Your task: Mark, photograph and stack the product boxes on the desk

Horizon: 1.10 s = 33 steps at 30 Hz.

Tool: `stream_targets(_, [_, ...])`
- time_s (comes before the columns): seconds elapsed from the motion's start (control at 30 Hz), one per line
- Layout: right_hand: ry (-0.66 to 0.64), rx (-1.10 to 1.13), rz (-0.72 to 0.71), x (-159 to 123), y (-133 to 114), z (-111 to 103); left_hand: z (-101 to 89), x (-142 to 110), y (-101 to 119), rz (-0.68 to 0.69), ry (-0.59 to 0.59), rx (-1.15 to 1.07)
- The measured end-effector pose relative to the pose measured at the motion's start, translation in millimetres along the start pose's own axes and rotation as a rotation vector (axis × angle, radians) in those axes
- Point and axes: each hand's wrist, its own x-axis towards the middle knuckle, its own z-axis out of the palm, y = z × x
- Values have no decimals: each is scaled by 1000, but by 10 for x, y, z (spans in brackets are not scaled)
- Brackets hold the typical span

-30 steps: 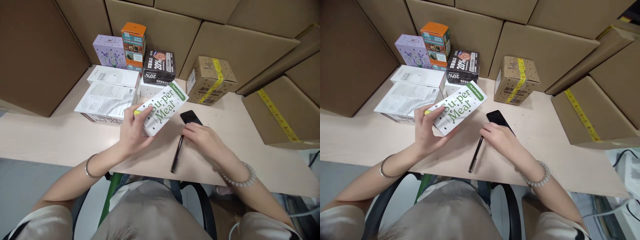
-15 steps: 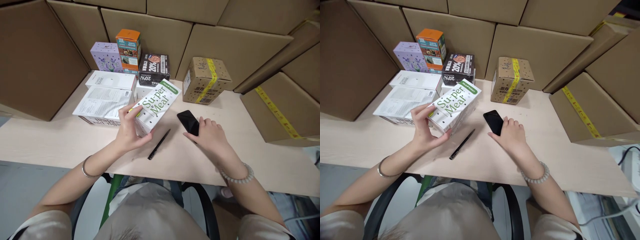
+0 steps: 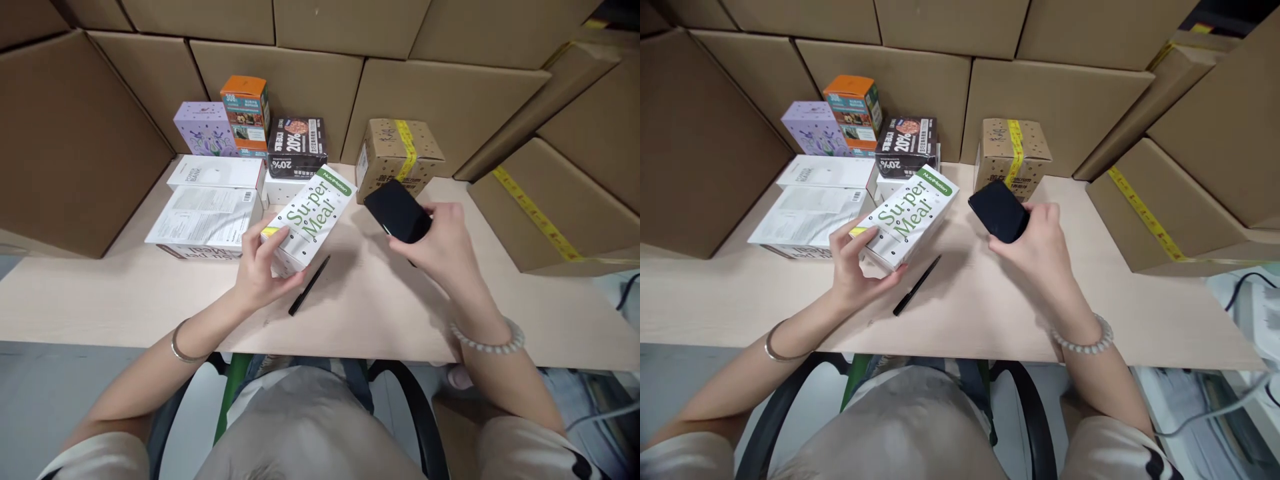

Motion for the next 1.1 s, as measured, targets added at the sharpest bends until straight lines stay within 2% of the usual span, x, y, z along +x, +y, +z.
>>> stream_targets(0.1, [60,89,-140,-39,-198,-330,11,-8,6,1,3,-10])
stream_targets(0.2, [37,165,-315,-110,-507,-592,25,-20,19,3,12,-24])
stream_targets(0.33, [1,279,-484,-153,-905,-734,34,-46,28,-16,9,-26])
stream_targets(0.43, [-22,337,-566,-111,-1073,-749,26,-47,32,-27,22,-16])
stream_targets(0.67, [-138,335,-552,-23,-1187,-802,-3,-19,52,-39,25,-13])
stream_targets(1.1, [-123,313,-588,-39,-1184,-788,-10,-40,41,-48,11,-46])
